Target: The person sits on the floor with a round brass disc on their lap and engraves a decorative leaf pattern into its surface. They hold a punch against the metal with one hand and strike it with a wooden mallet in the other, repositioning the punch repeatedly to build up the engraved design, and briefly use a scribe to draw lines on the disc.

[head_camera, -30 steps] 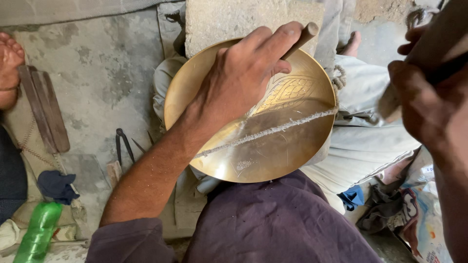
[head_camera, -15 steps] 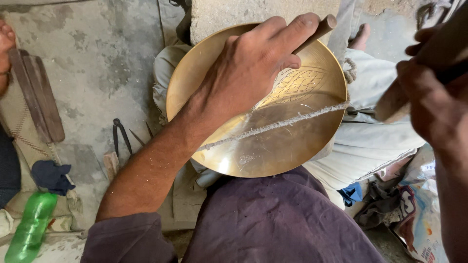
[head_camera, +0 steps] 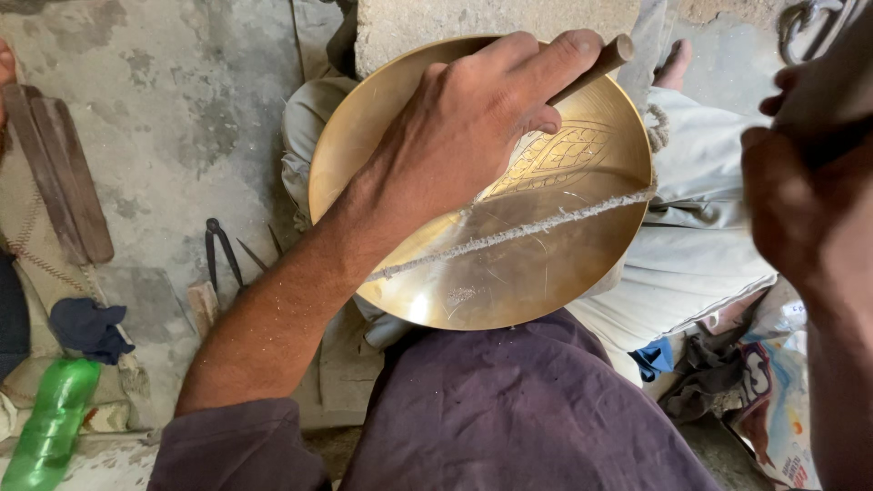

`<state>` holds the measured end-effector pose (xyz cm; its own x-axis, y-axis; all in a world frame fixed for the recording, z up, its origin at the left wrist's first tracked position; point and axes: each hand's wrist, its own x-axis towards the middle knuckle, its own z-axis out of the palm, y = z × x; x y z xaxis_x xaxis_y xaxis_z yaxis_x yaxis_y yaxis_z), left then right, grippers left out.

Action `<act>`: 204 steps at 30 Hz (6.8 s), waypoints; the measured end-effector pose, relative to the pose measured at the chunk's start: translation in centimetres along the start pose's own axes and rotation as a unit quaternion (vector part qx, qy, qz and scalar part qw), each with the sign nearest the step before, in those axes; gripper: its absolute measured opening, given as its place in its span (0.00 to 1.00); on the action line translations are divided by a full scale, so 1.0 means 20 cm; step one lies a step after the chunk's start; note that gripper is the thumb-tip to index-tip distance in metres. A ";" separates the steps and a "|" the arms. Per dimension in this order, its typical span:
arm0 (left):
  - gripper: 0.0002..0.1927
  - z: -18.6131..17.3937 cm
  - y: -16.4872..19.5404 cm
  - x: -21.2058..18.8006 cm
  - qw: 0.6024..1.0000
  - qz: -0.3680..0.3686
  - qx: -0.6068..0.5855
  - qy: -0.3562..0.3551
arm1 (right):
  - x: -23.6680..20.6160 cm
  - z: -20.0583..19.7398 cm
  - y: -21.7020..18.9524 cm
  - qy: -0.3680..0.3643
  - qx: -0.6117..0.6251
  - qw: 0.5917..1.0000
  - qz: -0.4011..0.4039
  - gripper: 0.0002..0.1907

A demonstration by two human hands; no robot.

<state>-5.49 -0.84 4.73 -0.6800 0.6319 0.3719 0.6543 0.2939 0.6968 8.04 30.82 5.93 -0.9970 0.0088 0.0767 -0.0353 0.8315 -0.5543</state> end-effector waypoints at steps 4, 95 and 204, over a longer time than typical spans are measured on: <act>0.26 -0.01 0.00 -0.01 1.000 0.002 0.007 -0.004 | 0.00 -0.03 -0.05 -0.014 -0.067 0.996 -0.047 0.20; 0.24 0.11 0.03 -0.16 0.948 -0.185 0.073 0.248 | 0.67 -0.08 0.09 -0.098 -0.273 0.944 -0.155 0.06; 0.21 0.14 0.01 -0.14 0.948 -0.186 0.079 0.247 | 0.80 -0.02 0.22 -0.341 -0.602 0.667 -0.277 0.10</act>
<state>-2.49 -0.56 2.22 -0.9198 0.0616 0.3876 0.3535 0.5591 0.7500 -7.95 34.89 5.08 -0.6671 -0.3982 -0.6297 -0.7403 0.4488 0.5005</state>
